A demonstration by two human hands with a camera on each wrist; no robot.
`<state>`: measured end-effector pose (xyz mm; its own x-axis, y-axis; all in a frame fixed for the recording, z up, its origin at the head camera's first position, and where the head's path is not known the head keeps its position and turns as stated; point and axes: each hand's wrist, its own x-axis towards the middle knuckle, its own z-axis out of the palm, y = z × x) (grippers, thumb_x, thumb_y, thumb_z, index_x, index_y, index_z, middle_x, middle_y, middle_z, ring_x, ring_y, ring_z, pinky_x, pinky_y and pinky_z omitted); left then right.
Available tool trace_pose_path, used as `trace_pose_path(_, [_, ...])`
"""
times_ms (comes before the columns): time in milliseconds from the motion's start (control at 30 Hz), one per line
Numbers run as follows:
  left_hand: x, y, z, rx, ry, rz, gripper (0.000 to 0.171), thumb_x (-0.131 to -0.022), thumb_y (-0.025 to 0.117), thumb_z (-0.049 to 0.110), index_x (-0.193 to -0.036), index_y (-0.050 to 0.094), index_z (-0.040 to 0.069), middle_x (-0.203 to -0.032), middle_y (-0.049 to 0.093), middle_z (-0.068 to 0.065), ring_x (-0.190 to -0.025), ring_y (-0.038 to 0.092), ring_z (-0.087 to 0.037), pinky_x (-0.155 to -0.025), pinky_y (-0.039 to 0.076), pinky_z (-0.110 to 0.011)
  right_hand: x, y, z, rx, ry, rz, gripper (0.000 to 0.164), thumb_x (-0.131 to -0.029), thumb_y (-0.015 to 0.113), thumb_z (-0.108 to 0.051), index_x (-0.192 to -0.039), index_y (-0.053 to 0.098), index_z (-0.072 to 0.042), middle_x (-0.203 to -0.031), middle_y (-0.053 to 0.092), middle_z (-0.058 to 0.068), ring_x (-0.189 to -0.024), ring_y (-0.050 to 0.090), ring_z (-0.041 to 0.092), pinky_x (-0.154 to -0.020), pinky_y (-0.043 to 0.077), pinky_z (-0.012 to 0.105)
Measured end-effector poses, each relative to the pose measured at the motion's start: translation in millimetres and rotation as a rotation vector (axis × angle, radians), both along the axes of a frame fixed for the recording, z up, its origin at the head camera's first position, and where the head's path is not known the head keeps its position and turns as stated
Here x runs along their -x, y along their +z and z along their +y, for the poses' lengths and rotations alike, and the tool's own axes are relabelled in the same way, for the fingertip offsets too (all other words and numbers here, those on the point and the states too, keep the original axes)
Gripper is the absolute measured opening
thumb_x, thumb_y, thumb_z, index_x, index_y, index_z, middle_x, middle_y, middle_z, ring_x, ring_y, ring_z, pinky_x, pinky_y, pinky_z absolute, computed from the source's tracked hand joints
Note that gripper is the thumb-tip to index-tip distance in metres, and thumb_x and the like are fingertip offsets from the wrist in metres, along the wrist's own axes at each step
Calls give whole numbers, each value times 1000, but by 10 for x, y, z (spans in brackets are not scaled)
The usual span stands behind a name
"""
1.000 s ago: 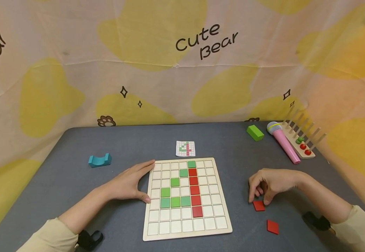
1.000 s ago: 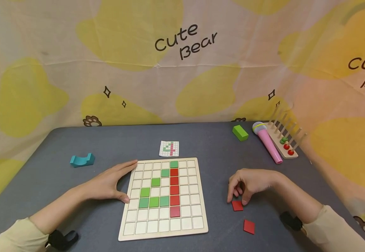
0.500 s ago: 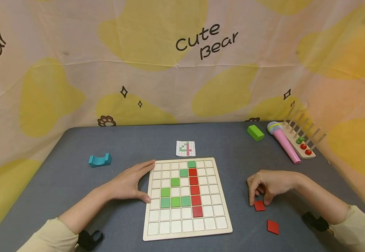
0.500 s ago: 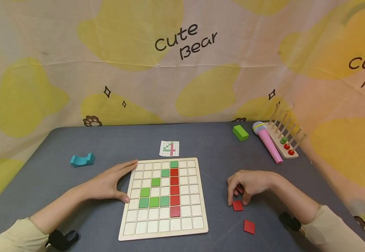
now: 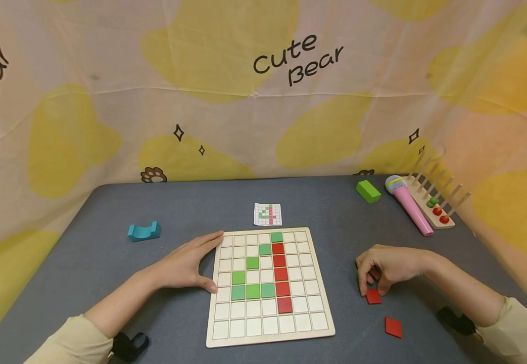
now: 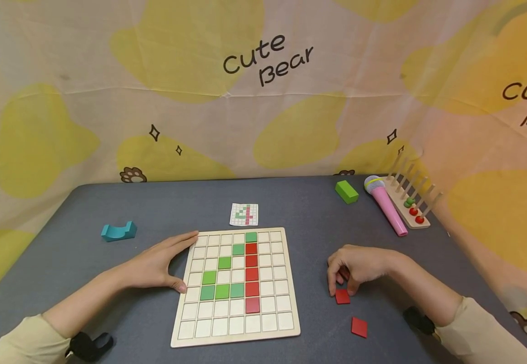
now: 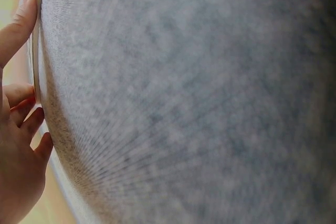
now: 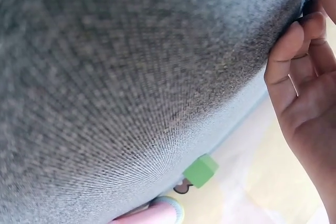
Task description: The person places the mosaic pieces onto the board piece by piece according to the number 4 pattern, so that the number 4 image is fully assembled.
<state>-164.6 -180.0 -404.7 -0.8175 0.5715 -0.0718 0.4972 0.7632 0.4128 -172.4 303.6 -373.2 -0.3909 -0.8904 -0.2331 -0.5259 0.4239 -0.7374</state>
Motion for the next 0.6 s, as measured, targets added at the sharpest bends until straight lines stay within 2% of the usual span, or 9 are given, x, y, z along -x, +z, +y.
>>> trace_pose_path(200, [1, 3, 2, -1, -2, 3, 117, -65, 81, 65, -154, 33, 7, -163, 30, -9, -146, 37, -35, -111, 38, -58, -7, 4, -13, -8, -30, 38, 38, -65, 80, 3, -94, 73, -22, -78, 63, 6, -68, 52, -5, -57, 47, 16])
trace_pose_path(367, [2, 2, 8, 7, -3, -3, 116, -66, 80, 66, -154, 32, 7, -164, 29, -8, -146, 37, -35, -111, 38, -58, -2, -7, -6, -6, -84, 47, 36, -67, 80, 1, -94, 69, -22, -79, 64, 5, -67, 52, -4, -56, 47, 18])
trace_pose_path(600, [2, 2, 9, 5, -1, -1, 117, -65, 81, 65, -154, 32, 7, -164, 30, -8, -146, 37, -35, -111, 38, -57, 10, -11, -26, -26, -163, 108, 36, -66, 82, -1, -90, 65, -23, -83, 63, -1, -68, 56, 1, -58, 50, 20])
